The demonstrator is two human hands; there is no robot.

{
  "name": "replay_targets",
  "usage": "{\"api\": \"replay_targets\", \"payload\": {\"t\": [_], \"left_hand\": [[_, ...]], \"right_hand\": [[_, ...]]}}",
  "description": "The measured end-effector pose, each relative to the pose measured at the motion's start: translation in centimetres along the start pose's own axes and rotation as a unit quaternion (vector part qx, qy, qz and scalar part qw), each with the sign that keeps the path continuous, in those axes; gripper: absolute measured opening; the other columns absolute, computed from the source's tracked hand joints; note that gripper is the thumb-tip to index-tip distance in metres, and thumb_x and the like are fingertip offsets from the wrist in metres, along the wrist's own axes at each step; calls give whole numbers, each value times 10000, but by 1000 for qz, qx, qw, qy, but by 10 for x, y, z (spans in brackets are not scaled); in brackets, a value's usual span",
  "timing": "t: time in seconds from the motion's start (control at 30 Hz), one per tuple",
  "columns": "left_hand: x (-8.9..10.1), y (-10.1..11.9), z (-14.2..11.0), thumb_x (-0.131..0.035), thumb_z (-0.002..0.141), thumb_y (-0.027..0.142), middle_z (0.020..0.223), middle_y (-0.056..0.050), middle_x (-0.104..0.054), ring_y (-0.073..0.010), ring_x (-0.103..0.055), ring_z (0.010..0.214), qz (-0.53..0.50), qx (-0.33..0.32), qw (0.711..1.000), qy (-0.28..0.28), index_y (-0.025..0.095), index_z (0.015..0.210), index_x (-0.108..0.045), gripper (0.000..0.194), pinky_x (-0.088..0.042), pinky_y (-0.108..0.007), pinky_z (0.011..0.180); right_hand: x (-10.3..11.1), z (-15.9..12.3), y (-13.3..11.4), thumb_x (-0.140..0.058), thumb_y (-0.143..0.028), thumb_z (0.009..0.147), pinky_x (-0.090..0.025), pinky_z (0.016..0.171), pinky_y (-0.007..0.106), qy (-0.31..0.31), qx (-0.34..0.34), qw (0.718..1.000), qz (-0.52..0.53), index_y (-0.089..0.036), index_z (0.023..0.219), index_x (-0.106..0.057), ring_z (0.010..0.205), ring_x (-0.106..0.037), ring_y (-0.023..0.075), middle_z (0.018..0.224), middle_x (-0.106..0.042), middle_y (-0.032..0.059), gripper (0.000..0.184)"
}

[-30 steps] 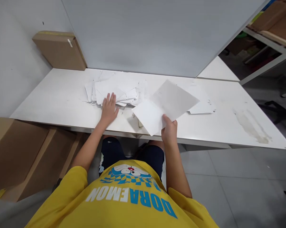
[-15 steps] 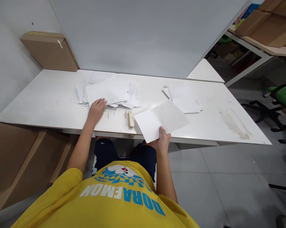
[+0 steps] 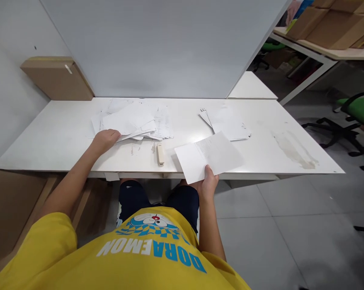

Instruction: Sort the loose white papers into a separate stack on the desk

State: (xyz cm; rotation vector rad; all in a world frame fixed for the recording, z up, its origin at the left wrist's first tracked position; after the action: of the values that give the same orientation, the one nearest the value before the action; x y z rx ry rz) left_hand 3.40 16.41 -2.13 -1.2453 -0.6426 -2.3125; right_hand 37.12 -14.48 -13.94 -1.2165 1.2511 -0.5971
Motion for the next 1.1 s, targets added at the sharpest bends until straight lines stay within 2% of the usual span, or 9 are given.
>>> {"api": "replay_targets", "payload": {"t": [0.13, 0.3, 0.4, 0.57, 0.67, 0.8, 0.9, 0.97, 1.1], "left_hand": [[-7, 6, 3, -499, 917, 371, 847, -103, -676, -265, -623, 877, -10, 22, 999, -26, 234, 758, -559, 218, -497, -434, 808], [25, 24, -6, -515, 908, 308, 883, -54, -680, -223, -636, 885, -78, 168, 972, 147, 230, 852, -540, 99, -533, -409, 815], [44, 96, -28, -490, 951, 279, 937, -66, -696, -205, -667, 967, -97, 65, 962, 248, 230, 910, -534, 78, -540, -417, 879], [9, 240, -65, -546, 903, 125, 1096, -54, -737, -183, -635, 1188, -133, -269, 950, 92, 228, 935, -601, 122, -512, -393, 1008], [-4, 261, -73, -556, 892, 96, 1164, -57, -729, -181, -595, 1253, -130, -290, 947, 52, 205, 969, -636, 156, -429, -382, 1113], [-12, 261, -82, -604, 926, 302, 1269, -45, -685, -191, -504, 1355, -138, -292, 946, 33, 234, 1116, -641, 205, -268, -376, 1221], [6, 236, -84, -628, 860, 584, 1394, -56, -593, -241, -388, 1440, -255, -130, 937, 201, 305, 1319, -537, 544, -203, -427, 1240], [-1, 203, -92, -626, 849, 615, 1476, -73, -506, -251, -386, 1440, -411, 76, 859, 295, 332, 1408, -441, 653, -252, -444, 1220], [-64, 190, -93, -729, 775, 584, 1271, -111, -665, -259, -630, 1191, -658, 320, 661, 166, 239, 1287, -582, 634, -485, -411, 1050]], "right_hand": [[-7, -1, 2, -709, -307, 712, -483, 1072, 427, -6, -22, 1000, 17, -159, 1118, -628, 1142, -638, 232, 1148, -689, 74, 440], [-17, -12, 6, -709, -346, 728, -491, 1049, 467, -23, -62, 998, 6, -180, 1175, -617, 1157, -631, 246, 1191, -683, 79, 485], [-36, -35, 16, -756, -373, 711, -491, 1044, 470, -86, -118, 989, 5, -192, 1217, -611, 1174, -626, 260, 1208, -684, 90, 557], [-82, -87, 24, -636, -695, 748, -430, 1106, 477, -243, -190, 948, 75, -222, 1187, -654, 1224, -601, 263, 1281, -660, 91, 646], [-91, -103, 22, -577, -811, 702, -414, 1117, 494, -286, -194, 932, 106, -237, 1225, -650, 1268, -568, 278, 1317, -642, 95, 781], [-80, -96, 15, -779, -464, 717, -364, 1156, 481, -238, -161, 954, 90, -255, 1348, -575, 1307, -537, 264, 1342, -630, 72, 695], [-72, -88, 3, -749, -358, 765, -356, 1165, 468, -189, -124, 967, 116, -294, 1377, -548, 1316, -530, 237, 1338, -636, 40, 648], [-73, -89, -1, -732, -358, 782, -385, 1146, 468, -191, -114, 966, 134, -311, 1361, -562, 1310, -535, 235, 1321, -647, 33, 606], [-80, -99, 3, -740, -402, 755, -435, 1094, 484, -237, -127, 957, 109, -299, 1265, -636, 1263, -571, 252, 1245, -687, 47, 530]]}}
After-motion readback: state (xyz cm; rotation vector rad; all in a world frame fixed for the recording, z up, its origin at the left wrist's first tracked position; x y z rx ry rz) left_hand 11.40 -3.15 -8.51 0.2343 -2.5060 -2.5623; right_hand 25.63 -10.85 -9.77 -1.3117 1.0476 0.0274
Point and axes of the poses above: each hand's wrist, its own z-axis towards the middle knuckle, its own x-axis out of the back of the hand, y = z × x, the point moved 9 cm from there along z, towards the middle knuckle
